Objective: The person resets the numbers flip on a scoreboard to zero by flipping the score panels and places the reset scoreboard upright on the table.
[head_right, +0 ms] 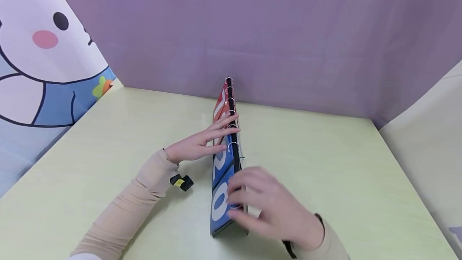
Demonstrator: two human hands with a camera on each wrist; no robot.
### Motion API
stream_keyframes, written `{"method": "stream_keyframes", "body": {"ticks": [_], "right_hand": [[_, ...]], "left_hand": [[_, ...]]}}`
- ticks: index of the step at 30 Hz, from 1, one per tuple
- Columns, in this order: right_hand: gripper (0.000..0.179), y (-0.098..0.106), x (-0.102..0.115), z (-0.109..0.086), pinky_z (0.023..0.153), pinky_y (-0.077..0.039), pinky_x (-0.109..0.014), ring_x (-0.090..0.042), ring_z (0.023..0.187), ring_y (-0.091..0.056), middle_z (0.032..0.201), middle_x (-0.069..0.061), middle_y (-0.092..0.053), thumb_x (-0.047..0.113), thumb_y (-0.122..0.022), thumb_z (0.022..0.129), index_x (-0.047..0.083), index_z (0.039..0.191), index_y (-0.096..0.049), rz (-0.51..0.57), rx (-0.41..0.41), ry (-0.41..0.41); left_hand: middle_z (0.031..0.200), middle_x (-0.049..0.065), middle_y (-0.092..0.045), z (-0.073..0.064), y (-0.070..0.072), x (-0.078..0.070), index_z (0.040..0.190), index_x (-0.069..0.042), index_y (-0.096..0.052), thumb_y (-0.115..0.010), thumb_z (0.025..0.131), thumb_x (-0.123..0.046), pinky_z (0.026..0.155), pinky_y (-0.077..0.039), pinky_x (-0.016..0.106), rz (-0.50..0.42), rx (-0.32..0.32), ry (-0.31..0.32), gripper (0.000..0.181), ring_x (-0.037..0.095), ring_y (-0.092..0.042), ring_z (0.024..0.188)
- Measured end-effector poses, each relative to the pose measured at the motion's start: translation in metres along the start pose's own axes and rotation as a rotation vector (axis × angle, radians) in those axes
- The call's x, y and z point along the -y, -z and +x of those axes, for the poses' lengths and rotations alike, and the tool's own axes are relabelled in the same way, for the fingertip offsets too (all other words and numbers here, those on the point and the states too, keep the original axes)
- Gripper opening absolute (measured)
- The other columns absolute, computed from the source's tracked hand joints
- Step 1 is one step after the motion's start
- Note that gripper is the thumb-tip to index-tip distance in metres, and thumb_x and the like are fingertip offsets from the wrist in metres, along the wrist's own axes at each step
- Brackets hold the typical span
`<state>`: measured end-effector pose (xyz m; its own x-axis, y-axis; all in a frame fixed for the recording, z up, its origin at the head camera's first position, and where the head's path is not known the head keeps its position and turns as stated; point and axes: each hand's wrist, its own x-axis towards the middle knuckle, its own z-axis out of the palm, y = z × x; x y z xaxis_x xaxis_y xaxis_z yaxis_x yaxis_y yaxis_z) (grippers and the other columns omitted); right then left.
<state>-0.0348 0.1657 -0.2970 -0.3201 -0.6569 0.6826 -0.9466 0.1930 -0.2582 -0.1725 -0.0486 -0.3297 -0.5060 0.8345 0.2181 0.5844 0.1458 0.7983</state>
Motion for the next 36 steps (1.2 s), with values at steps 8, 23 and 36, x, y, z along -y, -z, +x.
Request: {"method": "stream_keyframes", "body": {"ticks": [8,23,36], "right_hand": [[0.037,0.014,-0.066,-0.005,0.098,-0.045,-0.024,-0.011,0.104,-0.060,0.102,0.005,-0.067,0.001,-0.033,0.101,0.014,0.098,-0.068,0.887,-0.274,-0.575],[0.029,-0.015,-0.116,-0.023,0.097,-0.042,-0.030,-0.012,0.110,-0.053,0.113,0.008,-0.060,0.023,-0.028,0.104,0.020,0.117,-0.053,1.153,-0.060,-1.115],[0.037,-0.020,-0.123,-0.031,0.095,-0.042,-0.028,-0.009,0.102,-0.054,0.101,0.010,-0.061,0.018,-0.030,0.104,0.024,0.097,-0.065,1.156,-0.044,-1.105]], "left_hand": [[0.160,-0.008,-0.005,0.002,-0.002,0.001,0.147,-0.019,-0.035,-0.053,0.096,-0.021,0.109,-0.035,0.048,-0.009,-0.015,0.035,0.055,0.010,0.001,0.146],[0.159,-0.008,-0.012,0.000,0.001,-0.008,0.145,-0.017,-0.039,-0.052,0.096,-0.019,0.109,-0.035,0.049,-0.025,-0.057,0.046,0.052,0.011,-0.008,0.146],[0.156,-0.002,-0.025,0.025,0.038,-0.004,0.138,-0.016,-0.050,-0.048,0.099,-0.024,0.116,-0.017,0.053,0.192,-0.240,0.118,0.040,0.014,-0.008,0.147]]}}
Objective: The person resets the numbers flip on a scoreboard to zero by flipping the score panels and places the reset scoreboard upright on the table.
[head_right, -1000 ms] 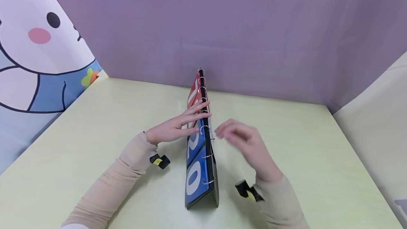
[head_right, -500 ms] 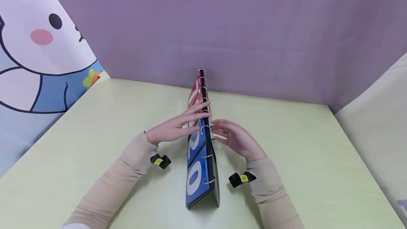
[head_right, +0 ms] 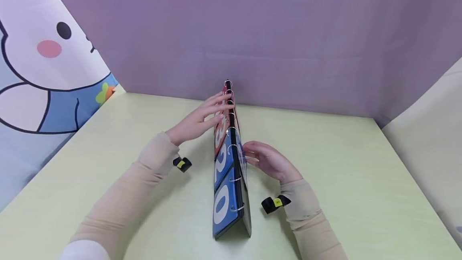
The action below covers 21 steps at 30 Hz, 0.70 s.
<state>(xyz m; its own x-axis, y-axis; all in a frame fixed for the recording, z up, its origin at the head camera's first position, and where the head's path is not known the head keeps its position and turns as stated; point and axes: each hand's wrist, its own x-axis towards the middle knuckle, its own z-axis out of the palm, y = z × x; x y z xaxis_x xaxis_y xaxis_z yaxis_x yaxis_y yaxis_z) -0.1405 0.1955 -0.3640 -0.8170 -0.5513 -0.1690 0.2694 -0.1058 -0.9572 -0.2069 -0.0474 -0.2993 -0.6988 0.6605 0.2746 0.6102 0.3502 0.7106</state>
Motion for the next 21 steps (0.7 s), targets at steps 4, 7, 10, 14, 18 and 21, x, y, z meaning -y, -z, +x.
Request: {"method": "stream_keyframes", "body": {"ticks": [4,7,10,14,18,21], "right_hand": [[0.036,0.007,-0.002,-0.001,0.089,-0.045,-0.025,-0.007,0.094,-0.056,0.094,0.010,-0.061,0.016,-0.029,0.104,0.022,0.094,-0.063,-0.022,0.018,0.025],[0.030,0.015,-0.001,-0.004,0.084,-0.048,-0.023,-0.005,0.088,-0.058,0.092,0.010,-0.062,0.014,-0.034,0.103,0.020,0.094,-0.062,-0.059,0.022,0.034],[0.022,0.022,0.001,-0.009,0.082,-0.050,-0.023,-0.004,0.085,-0.059,0.090,0.010,-0.062,0.011,-0.041,0.100,0.018,0.095,-0.060,-0.150,0.002,0.027],[0.013,0.031,0.009,-0.019,0.080,-0.051,-0.023,-0.005,0.082,-0.060,0.090,0.009,-0.062,0.008,-0.048,0.098,0.016,0.097,-0.057,-0.294,-0.080,-0.010],[0.008,0.034,0.017,-0.027,0.076,-0.053,-0.022,-0.007,0.079,-0.060,0.088,0.006,-0.063,0.007,-0.052,0.096,0.011,0.101,-0.055,-0.366,-0.156,-0.028],[0.007,0.034,0.021,-0.029,0.073,-0.053,-0.022,-0.008,0.076,-0.060,0.085,0.006,-0.062,0.008,-0.054,0.095,0.007,0.102,-0.056,-0.404,-0.176,-0.027]], "left_hand": [[0.159,-0.003,-0.014,0.020,0.005,0.007,0.143,-0.020,-0.044,-0.043,0.101,-0.030,0.118,-0.009,0.052,0.070,0.058,0.068,0.044,0.013,0.005,0.147],[0.160,-0.002,-0.010,0.031,0.008,0.011,0.144,-0.021,-0.041,-0.041,0.101,-0.033,0.119,-0.006,0.051,0.114,0.094,0.107,0.045,0.013,0.009,0.147],[0.160,0.000,-0.010,0.036,0.009,0.013,0.145,-0.021,-0.040,-0.040,0.101,-0.033,0.119,-0.004,0.049,0.142,0.128,0.118,0.045,0.016,0.008,0.147],[0.161,-0.001,-0.008,0.036,0.009,0.013,0.146,-0.022,-0.037,-0.040,0.101,-0.034,0.119,-0.006,0.049,0.155,0.156,0.132,0.047,0.016,0.006,0.148],[0.160,-0.002,-0.010,0.026,0.006,0.003,0.147,-0.023,-0.037,-0.045,0.100,-0.032,0.118,-0.012,0.050,0.179,0.105,0.103,0.048,0.019,0.000,0.148],[0.157,0.004,-0.022,0.007,0.002,-0.016,0.142,-0.016,-0.045,-0.052,0.098,-0.025,0.117,-0.019,0.048,0.190,0.013,-0.021,0.045,0.022,-0.014,0.146]]}}
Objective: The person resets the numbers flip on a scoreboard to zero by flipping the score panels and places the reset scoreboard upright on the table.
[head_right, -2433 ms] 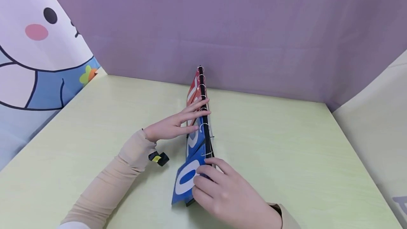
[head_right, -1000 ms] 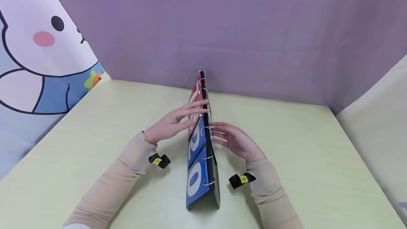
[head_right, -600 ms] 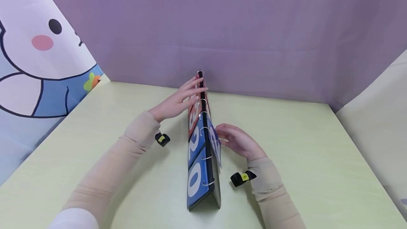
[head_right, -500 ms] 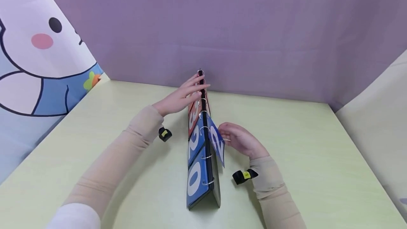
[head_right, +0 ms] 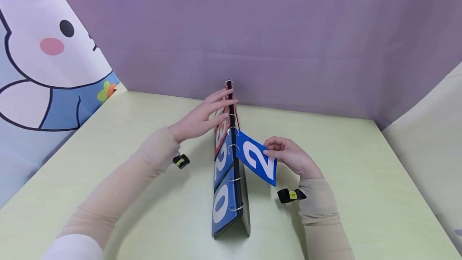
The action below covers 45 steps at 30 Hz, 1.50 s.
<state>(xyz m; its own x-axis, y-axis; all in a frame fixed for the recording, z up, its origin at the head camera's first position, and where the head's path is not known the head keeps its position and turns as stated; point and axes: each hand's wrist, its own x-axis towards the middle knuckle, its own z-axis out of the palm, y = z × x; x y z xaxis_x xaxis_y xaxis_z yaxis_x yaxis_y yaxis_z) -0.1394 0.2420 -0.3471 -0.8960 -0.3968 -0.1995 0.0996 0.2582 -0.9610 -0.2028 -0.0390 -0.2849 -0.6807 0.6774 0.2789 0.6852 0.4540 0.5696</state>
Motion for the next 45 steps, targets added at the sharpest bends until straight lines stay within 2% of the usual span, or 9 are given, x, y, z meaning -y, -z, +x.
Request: {"method": "stream_keyframes", "body": {"ticks": [3,7,13,17,24,34,37,40,45], "right_hand": [[0.008,0.000,0.001,0.000,0.072,-0.053,-0.023,-0.009,0.074,-0.060,0.083,0.005,-0.062,0.009,-0.056,0.094,0.005,0.101,-0.056,-0.026,-0.013,0.001],[0.008,0.002,0.000,-0.001,0.072,-0.052,-0.022,-0.010,0.073,-0.059,0.081,0.005,-0.062,0.010,-0.058,0.093,0.004,0.099,-0.056,-0.063,-0.050,0.002],[0.008,0.005,-0.001,-0.003,0.072,-0.051,-0.023,-0.010,0.071,-0.058,0.077,0.005,-0.061,0.012,-0.059,0.093,0.005,0.097,-0.057,-0.121,-0.094,-0.002],[0.005,0.007,-0.001,-0.005,0.074,-0.050,-0.023,-0.010,0.071,-0.060,0.076,0.006,-0.063,0.014,-0.059,0.093,0.009,0.094,-0.058,-0.149,-0.104,-0.001],[0.005,0.007,0.002,-0.012,0.077,-0.051,-0.021,-0.009,0.081,-0.060,0.090,0.010,-0.064,0.018,-0.061,0.093,0.015,0.091,-0.064,-0.112,-0.156,0.035],[0.017,0.019,0.017,-0.028,0.060,-0.056,-0.022,-0.010,0.068,-0.067,0.086,0.003,-0.069,0.016,-0.047,0.099,0.024,0.098,-0.063,0.265,-0.124,0.074],[0.027,0.020,0.020,-0.035,0.063,-0.057,-0.023,-0.011,0.074,-0.069,0.097,0.002,-0.066,0.014,-0.039,0.101,0.024,0.115,-0.059,0.354,-0.062,0.197],[0.036,0.014,0.025,-0.038,0.070,-0.057,-0.023,-0.013,0.081,-0.069,0.106,-0.004,-0.063,0.012,-0.030,0.102,0.018,0.133,-0.046,0.521,0.023,0.443],[0.039,-0.007,0.039,-0.033,0.084,-0.056,-0.031,-0.021,0.099,-0.065,0.118,-0.014,-0.058,0.019,-0.036,0.100,0.006,0.136,-0.033,0.790,0.053,0.805]], "left_hand": [[0.148,0.011,-0.040,-0.027,-0.001,-0.025,0.132,-0.008,-0.055,-0.060,0.093,-0.016,0.114,-0.029,0.044,0.004,-0.071,-0.198,0.040,0.026,-0.032,0.139],[0.135,0.013,-0.054,-0.062,-0.007,-0.053,0.125,-0.004,-0.060,-0.066,0.088,-0.014,0.110,-0.037,0.037,0.046,-0.036,-0.475,0.038,0.025,-0.046,0.129],[0.134,0.007,-0.057,-0.096,-0.027,-0.076,0.126,-0.012,-0.061,-0.064,0.091,-0.027,0.110,-0.035,0.030,0.207,0.061,-0.678,0.039,0.018,-0.047,0.130],[0.136,0.003,-0.055,-0.105,-0.037,-0.079,0.130,-0.015,-0.058,-0.063,0.090,-0.034,0.111,-0.032,0.026,0.272,0.102,-0.682,0.044,0.014,-0.045,0.132],[0.135,0.006,-0.055,-0.114,-0.054,-0.075,0.128,-0.012,-0.058,-0.069,0.086,-0.032,0.111,-0.033,0.027,0.147,0.037,-0.623,0.048,0.018,-0.044,0.133],[0.134,0.008,-0.056,-0.116,-0.064,-0.072,0.125,-0.010,-0.059,-0.073,0.083,-0.031,0.112,-0.032,0.032,0.082,-0.033,-0.617,0.049,0.021,-0.046,0.131],[0.134,0.009,-0.055,-0.117,-0.066,-0.073,0.125,-0.009,-0.059,-0.073,0.083,-0.029,0.112,-0.033,0.032,0.070,-0.038,-0.628,0.048,0.023,-0.047,0.130],[0.134,0.010,-0.055,-0.117,-0.067,-0.073,0.125,-0.008,-0.059,-0.073,0.083,-0.027,0.112,-0.032,0.033,0.052,-0.042,-0.639,0.048,0.023,-0.047,0.131],[0.136,0.011,-0.054,-0.116,-0.067,-0.073,0.126,-0.007,-0.058,-0.072,0.084,-0.026,0.113,-0.031,0.033,0.036,-0.033,-0.629,0.048,0.022,-0.043,0.133]]}}
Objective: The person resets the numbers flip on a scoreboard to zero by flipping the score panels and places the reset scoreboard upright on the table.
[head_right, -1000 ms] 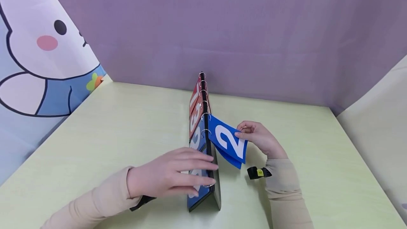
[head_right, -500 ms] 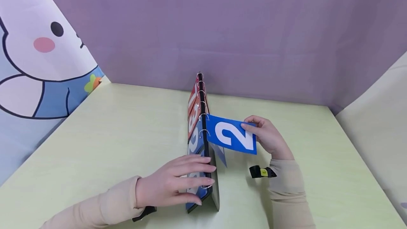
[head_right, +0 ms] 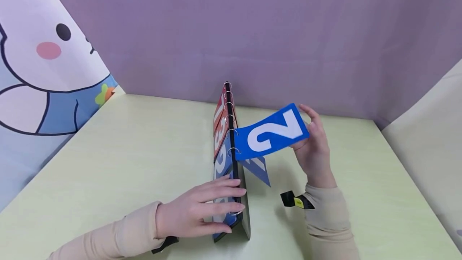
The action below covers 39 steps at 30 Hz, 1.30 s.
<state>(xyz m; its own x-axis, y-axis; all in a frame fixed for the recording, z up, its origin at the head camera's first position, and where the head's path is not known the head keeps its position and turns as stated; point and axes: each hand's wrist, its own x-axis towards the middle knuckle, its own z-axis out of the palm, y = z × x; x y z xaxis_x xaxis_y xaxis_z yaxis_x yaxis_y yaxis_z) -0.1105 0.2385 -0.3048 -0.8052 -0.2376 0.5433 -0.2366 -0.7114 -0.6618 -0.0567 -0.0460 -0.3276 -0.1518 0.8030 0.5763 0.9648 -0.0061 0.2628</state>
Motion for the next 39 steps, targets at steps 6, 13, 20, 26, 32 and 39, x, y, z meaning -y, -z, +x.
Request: {"method": "stream_keyframes", "body": {"ticks": [6,13,20,26,32,39], "right_hand": [[0.044,-0.022,-0.015,0.005,0.086,-0.055,-0.036,-0.023,0.111,-0.060,0.127,-0.013,-0.055,0.008,-0.052,0.095,0.005,0.135,-0.035,-0.217,0.026,0.127],[0.050,-0.042,-0.030,-0.009,0.085,-0.052,-0.019,-0.005,0.103,-0.063,0.120,0.010,-0.060,-0.002,-0.057,0.090,0.003,0.136,-0.040,-0.809,-0.207,-0.152],[0.061,-0.055,-0.043,-0.009,0.087,-0.050,-0.017,0.000,0.103,-0.060,0.132,-0.019,-0.051,0.000,-0.060,0.088,0.000,0.142,-0.031,-0.970,-0.178,-0.258],[0.042,-0.066,-0.054,-0.007,0.085,-0.052,-0.020,-0.001,0.097,-0.058,0.117,-0.013,-0.061,0.003,-0.066,0.085,0.001,0.125,-0.052,-1.154,-0.122,-0.186],[0.024,-0.068,-0.060,-0.004,0.080,-0.054,-0.022,-0.009,0.090,-0.061,0.101,-0.006,-0.065,-0.007,-0.069,0.077,0.003,0.099,-0.065,-1.264,-0.045,0.042],[0.013,-0.062,-0.060,0.002,0.086,-0.048,-0.013,-0.022,0.084,-0.066,0.090,-0.012,-0.072,0.010,-0.074,0.081,0.000,0.090,-0.073,-1.371,0.122,0.330]], "left_hand": [[0.136,0.011,-0.053,0.001,0.000,0.003,0.126,-0.007,-0.058,-0.072,0.084,-0.025,0.113,-0.030,0.034,0.001,-0.001,0.005,0.048,0.022,-0.042,0.134],[0.137,0.011,-0.052,0.001,-0.002,0.003,0.126,-0.007,-0.058,-0.072,0.084,-0.025,0.113,-0.030,0.034,-0.019,0.008,0.026,0.047,0.021,-0.041,0.135],[0.138,0.011,-0.052,-0.001,-0.004,0.002,0.126,-0.007,-0.057,-0.072,0.085,-0.024,0.114,-0.030,0.034,-0.018,-0.006,0.014,0.047,0.022,-0.042,0.134],[0.134,0.015,-0.053,0.000,-0.007,0.003,0.124,-0.004,-0.059,-0.072,0.084,-0.022,0.113,-0.032,0.039,0.015,-0.065,-0.047,0.046,0.027,-0.043,0.133],[0.134,0.014,-0.053,-0.002,-0.009,0.001,0.124,-0.004,-0.059,-0.073,0.084,-0.021,0.113,-0.032,0.040,-0.012,-0.075,-0.027,0.045,0.027,-0.043,0.133],[0.135,0.013,-0.053,-0.002,-0.010,-0.001,0.124,-0.004,-0.059,-0.072,0.085,-0.020,0.113,-0.031,0.041,-0.019,-0.069,-0.007,0.045,0.027,-0.042,0.134]]}}
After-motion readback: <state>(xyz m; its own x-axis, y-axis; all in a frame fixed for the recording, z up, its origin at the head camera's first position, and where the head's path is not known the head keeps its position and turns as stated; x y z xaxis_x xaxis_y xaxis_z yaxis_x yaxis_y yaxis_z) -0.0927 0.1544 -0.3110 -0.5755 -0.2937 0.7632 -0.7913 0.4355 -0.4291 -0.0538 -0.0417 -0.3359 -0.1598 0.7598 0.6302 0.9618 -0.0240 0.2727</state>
